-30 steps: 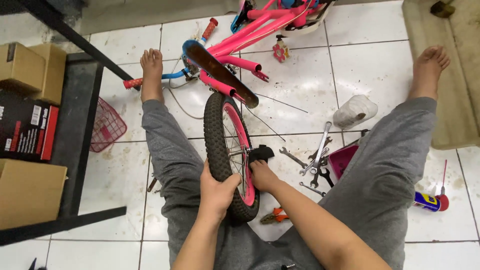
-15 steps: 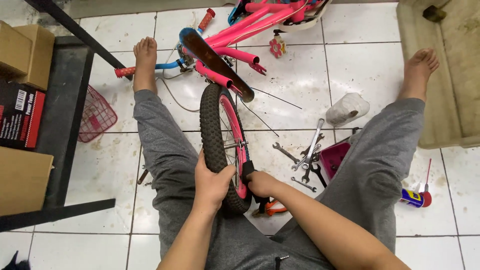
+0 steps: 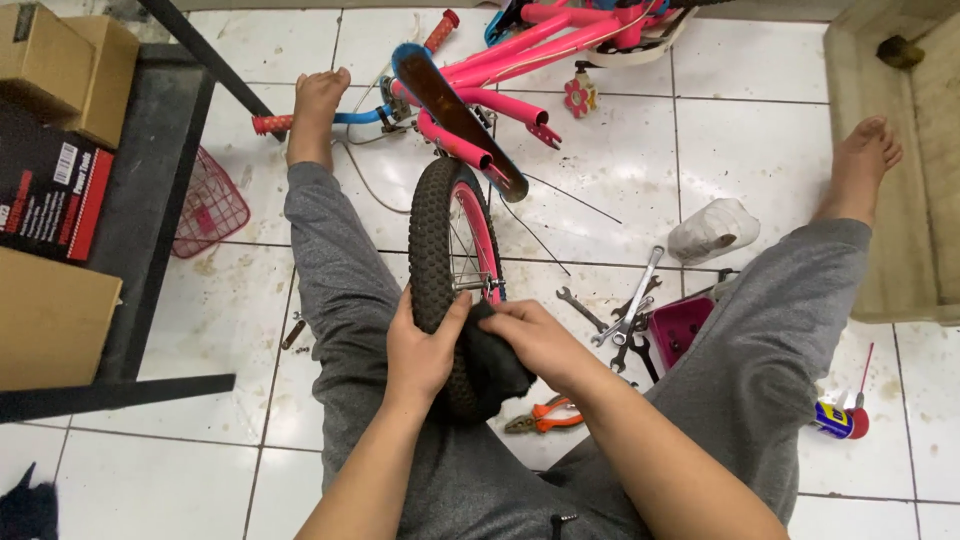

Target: Wiping down a pink bicycle frame and wheels with a black cloth while sitting on the floor.

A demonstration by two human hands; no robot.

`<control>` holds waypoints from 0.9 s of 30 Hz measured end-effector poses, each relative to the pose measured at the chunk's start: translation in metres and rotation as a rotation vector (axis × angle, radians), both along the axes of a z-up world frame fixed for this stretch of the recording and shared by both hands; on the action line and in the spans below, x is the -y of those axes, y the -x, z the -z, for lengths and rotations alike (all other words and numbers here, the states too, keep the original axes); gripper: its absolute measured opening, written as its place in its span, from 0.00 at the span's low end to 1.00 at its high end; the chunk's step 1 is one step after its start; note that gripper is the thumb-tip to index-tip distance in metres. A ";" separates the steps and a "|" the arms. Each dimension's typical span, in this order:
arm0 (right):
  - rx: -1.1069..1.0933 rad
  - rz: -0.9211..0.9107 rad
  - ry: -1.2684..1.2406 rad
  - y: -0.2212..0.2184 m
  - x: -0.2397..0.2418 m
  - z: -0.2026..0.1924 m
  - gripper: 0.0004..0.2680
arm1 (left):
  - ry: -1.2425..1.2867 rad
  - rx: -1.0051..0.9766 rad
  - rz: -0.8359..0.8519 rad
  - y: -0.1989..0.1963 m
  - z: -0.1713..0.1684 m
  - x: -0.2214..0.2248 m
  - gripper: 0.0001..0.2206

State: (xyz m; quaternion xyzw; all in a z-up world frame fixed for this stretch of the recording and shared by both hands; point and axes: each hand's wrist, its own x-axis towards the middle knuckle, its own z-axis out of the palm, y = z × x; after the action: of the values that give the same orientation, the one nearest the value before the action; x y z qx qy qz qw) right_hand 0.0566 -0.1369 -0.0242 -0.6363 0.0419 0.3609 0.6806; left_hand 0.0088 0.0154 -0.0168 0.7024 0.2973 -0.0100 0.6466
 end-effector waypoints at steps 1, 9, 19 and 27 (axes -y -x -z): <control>-0.005 -0.004 0.001 -0.001 -0.005 0.003 0.09 | 0.001 -0.005 -0.004 0.003 -0.002 0.001 0.41; 0.116 0.479 -0.691 -0.025 -0.057 0.022 0.14 | -0.086 -0.004 0.018 0.006 -0.014 0.013 0.35; 0.206 0.045 -0.115 -0.079 -0.088 0.026 0.37 | -0.108 0.005 -0.018 -0.002 -0.030 0.002 0.09; 0.439 0.141 0.050 -0.026 -0.065 0.097 0.14 | -0.074 -0.045 -0.068 0.005 -0.028 -0.003 0.09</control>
State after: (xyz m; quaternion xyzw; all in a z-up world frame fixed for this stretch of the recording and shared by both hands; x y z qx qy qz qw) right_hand 0.0827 -0.0724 -0.1211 -0.7117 -0.0539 0.1641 0.6809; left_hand 0.0043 0.0189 0.0117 0.7149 0.3354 0.0072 0.6135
